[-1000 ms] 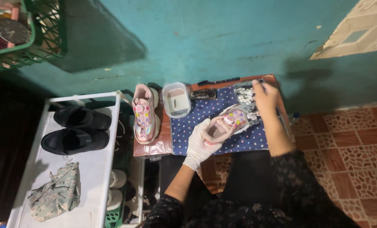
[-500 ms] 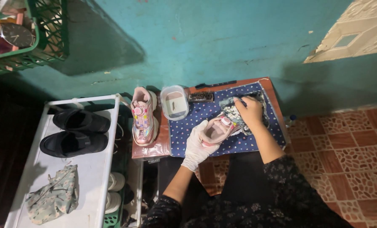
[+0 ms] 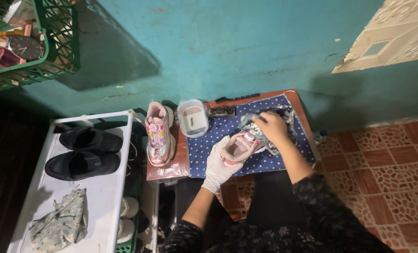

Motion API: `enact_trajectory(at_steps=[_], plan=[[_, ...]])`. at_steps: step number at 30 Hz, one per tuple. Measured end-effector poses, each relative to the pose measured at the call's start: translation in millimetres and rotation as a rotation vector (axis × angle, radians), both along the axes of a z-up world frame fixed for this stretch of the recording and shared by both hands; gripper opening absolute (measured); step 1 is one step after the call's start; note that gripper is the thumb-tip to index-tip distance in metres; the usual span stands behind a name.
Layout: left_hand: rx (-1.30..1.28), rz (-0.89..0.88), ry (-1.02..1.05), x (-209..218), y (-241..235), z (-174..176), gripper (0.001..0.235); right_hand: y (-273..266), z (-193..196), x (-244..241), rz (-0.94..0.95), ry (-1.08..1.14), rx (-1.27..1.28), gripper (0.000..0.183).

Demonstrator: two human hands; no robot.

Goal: The person is cleaning a pink and white sneaker with a patterned cloth. They wipe the upper, sides, and sole of the shoe while seated on the floor.

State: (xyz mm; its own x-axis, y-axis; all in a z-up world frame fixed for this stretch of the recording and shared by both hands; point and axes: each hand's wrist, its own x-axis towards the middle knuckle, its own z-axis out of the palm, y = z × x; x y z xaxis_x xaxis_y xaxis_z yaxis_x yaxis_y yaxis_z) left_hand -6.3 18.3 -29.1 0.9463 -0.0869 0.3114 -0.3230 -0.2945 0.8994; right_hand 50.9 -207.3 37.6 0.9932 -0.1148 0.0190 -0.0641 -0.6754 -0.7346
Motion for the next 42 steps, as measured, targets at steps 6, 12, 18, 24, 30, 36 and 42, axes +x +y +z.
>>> enact_trajectory(at_steps=[6,12,18,24,30,36,42], plan=[[0.008,0.027,-0.098,-3,-4,6,0.103,-17,-59,27,-0.264,-0.200,0.090,0.036],[0.057,0.098,-0.059,-2,-9,11,0.096,-53,-71,51,-0.547,-0.493,0.604,0.020],[0.073,0.081,-0.126,2,-6,-1,0.099,-3,-17,4,-0.177,-0.112,0.245,0.024],[0.094,0.106,-0.126,0,-4,-6,0.098,-29,-88,37,-0.263,-0.423,0.170,0.027],[0.029,0.083,-0.078,0,-3,-10,0.097,-55,-57,39,-0.594,-0.449,0.362,0.033],[0.056,0.069,-0.058,-1,-3,4,0.099,-25,-76,27,-0.198,-0.370,0.082,0.028],[0.056,0.091,-0.068,-3,-5,6,0.097,-43,-101,51,-0.388,-0.248,0.325,0.033]])
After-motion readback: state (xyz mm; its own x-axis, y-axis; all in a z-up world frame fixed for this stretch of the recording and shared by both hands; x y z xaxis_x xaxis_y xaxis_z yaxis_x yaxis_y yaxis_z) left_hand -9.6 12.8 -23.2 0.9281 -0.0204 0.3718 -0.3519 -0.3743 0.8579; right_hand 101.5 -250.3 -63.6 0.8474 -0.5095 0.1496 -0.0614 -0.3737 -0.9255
